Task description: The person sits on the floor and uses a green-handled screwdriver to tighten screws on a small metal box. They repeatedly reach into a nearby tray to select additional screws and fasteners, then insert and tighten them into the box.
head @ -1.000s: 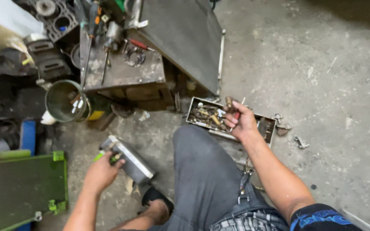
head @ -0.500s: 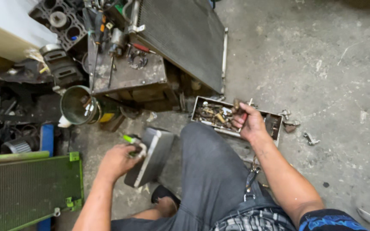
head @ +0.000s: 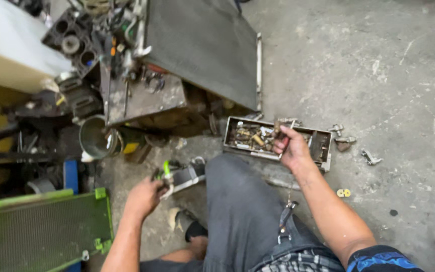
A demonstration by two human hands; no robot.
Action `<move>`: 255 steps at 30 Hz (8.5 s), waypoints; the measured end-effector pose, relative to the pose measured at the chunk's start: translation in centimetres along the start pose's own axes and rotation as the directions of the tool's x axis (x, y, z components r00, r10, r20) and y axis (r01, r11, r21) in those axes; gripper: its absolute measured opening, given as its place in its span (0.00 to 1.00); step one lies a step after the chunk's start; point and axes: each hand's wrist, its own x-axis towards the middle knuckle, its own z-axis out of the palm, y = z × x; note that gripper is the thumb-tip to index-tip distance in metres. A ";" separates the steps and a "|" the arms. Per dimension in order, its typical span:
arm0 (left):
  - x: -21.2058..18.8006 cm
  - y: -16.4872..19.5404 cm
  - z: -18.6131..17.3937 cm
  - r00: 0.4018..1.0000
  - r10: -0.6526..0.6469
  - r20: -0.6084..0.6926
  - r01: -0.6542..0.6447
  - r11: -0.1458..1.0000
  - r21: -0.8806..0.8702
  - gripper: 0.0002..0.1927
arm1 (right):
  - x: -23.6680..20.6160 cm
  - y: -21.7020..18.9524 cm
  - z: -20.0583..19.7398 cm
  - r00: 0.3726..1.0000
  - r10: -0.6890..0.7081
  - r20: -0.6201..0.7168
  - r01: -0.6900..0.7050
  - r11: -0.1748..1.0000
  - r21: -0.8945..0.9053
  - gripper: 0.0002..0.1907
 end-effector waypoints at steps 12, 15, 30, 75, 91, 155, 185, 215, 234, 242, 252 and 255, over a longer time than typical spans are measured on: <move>2.0 -1.8 2.6 0.966 -0.210 0.151 0.252 0.892 -0.374 0.34 | 0.7 -2.8 -5.3 0.996 -0.081 0.028 0.082 0.996 -0.024 0.09; 4.8 -1.5 2.2 0.979 -0.205 -0.015 0.188 0.924 -0.334 0.46 | 0.1 -3.5 -6.6 0.990 -0.113 -0.087 0.106 0.991 -0.084 0.08; 12.1 2.9 -2.4 0.955 -0.177 -0.238 0.174 0.984 -0.033 0.27 | -2.1 -5.9 1.5 0.962 -0.264 -0.066 0.213 0.882 -0.419 0.16; 25.3 35.2 18.4 0.706 0.664 -0.245 -0.659 0.743 0.117 0.12 | -11.6 -3.5 7.6 0.835 -0.528 -0.151 0.305 0.674 -0.673 0.19; 22.9 33.3 13.6 0.631 0.746 -0.215 -0.728 0.664 0.168 0.13 | -9.9 -7.0 -4.3 0.722 -0.690 0.046 0.335 0.291 -0.896 0.16; 15.6 34.4 -0.8 0.974 0.213 -0.082 0.114 -0.766 -0.633 0.07 | -9.0 -8.4 3.8 0.699 -0.682 0.214 0.219 -0.080 -0.972 0.20; 10.5 23.7 -4.1 0.748 0.519 -0.413 0.027 -0.647 -0.762 0.15 | -11.1 -5.1 11.6 0.768 -0.517 0.378 0.571 0.288 -0.769 0.10; 5.8 23.9 -6.4 0.490 0.666 -0.562 0.105 -0.686 -0.720 0.30 | -16.8 -4.9 11.8 0.534 -0.581 0.614 0.599 -0.252 -0.760 0.12; 8.2 26.0 -4.5 0.904 0.413 -0.109 0.032 -0.320 -0.947 0.13 | -8.0 -7.5 9.2 0.839 -0.459 0.293 0.439 0.254 -0.862 0.16; 7.1 22.9 -7.4 0.812 0.392 -0.432 -0.581 0.600 -0.549 0.14 | 3.1 -6.6 -0.4 0.916 -0.395 -0.076 -0.277 -0.482 -0.831 0.24; 12.2 21.4 -7.7 0.875 0.353 -0.330 -0.476 0.750 -0.460 0.14 | 5.9 -3.2 -3.6 0.966 -0.200 -0.161 -0.256 -0.702 -0.665 0.18; 13.4 22.2 -6.2 0.855 0.444 -0.266 -0.518 0.746 -0.419 0.14 | 6.1 -2.3 -4.9 0.978 -0.169 -0.121 -0.203 -0.660 -0.723 0.20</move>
